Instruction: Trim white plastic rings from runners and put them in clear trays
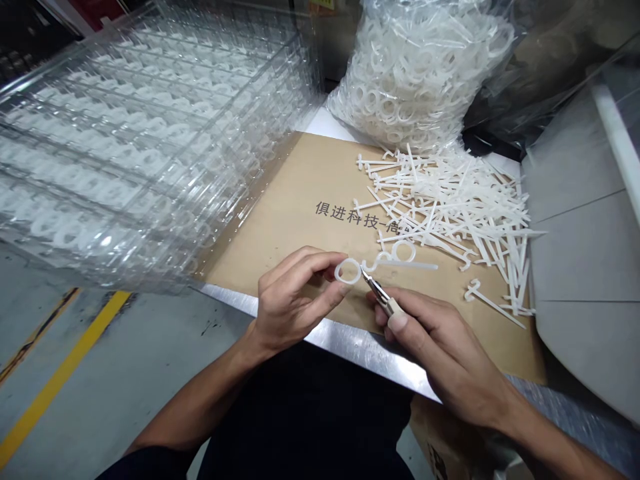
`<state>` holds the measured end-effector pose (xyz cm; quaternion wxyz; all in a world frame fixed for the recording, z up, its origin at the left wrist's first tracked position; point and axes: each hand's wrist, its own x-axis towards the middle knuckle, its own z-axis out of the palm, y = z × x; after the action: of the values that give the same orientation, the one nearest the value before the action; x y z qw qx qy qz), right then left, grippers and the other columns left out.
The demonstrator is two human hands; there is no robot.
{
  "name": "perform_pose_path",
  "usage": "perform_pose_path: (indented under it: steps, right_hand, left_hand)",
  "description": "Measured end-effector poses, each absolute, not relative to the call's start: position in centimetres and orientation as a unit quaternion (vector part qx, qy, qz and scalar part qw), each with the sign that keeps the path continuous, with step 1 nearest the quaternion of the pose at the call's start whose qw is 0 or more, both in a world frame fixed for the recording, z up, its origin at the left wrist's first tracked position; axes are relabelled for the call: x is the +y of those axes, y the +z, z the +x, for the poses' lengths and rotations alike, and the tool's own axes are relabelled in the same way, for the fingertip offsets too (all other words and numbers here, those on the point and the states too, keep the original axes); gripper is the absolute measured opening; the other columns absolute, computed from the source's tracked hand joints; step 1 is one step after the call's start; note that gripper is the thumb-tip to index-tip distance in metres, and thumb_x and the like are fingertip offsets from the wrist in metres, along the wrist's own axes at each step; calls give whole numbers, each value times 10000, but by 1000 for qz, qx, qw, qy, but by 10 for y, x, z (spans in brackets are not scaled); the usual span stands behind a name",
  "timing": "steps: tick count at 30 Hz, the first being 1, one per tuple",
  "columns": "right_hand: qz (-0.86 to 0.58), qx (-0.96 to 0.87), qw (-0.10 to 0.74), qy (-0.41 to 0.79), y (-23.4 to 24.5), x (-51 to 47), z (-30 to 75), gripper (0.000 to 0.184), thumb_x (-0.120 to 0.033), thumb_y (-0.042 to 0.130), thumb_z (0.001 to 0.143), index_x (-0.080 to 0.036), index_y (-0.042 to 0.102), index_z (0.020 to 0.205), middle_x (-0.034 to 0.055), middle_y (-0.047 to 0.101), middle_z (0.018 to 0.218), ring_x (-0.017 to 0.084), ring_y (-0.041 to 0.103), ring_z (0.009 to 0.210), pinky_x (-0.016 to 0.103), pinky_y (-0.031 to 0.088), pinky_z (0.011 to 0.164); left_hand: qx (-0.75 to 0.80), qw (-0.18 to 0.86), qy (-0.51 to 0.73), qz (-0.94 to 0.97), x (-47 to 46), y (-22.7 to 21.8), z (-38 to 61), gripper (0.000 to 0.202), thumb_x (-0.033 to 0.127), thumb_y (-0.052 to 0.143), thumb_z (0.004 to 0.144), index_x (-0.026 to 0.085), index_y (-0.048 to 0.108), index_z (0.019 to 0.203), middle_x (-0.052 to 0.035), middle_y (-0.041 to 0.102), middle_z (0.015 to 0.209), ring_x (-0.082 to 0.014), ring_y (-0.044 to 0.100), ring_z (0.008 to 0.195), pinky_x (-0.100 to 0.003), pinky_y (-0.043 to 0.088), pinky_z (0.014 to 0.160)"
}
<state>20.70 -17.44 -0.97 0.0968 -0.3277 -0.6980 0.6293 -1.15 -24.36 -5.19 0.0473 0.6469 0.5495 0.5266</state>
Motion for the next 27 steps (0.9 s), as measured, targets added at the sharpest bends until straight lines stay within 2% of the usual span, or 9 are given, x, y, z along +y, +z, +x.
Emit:
perform_pose_path:
  steps: [8, 20, 27]
  right_hand:
    - [-328, -697, 88, 632, -12, -175, 208, 342, -499, 442, 1107, -228, 617, 992, 11, 504, 822, 152, 440, 675, 265, 392, 570]
    - [-325, -699, 81, 631, -11, -174, 209, 350, -481, 424, 1122, -224, 590, 951, -20, 451, 763, 130, 401, 640, 261, 345, 546]
    - [-324, -724, 83, 603, -12, -175, 206, 368, -458, 381, 1134, -212, 568, 935, 1, 538, 817, 131, 436, 648, 276, 353, 549]
  left_hand:
    - [544, 49, 525, 653, -243, -51, -11, 217, 122, 786, 896, 117, 716, 1101, -51, 737, 902, -112, 673, 798, -215, 555, 735]
    - [543, 53, 522, 656, -242, -52, -12, 225, 142, 780, 905, 142, 717, 1121, -42, 735, 897, -118, 671, 788, -218, 558, 726]
    - [538, 63, 524, 657, -242, -56, -13, 239, 162, 792, 904, 133, 721, 1131, -51, 736, 901, -125, 687, 805, -219, 562, 723]
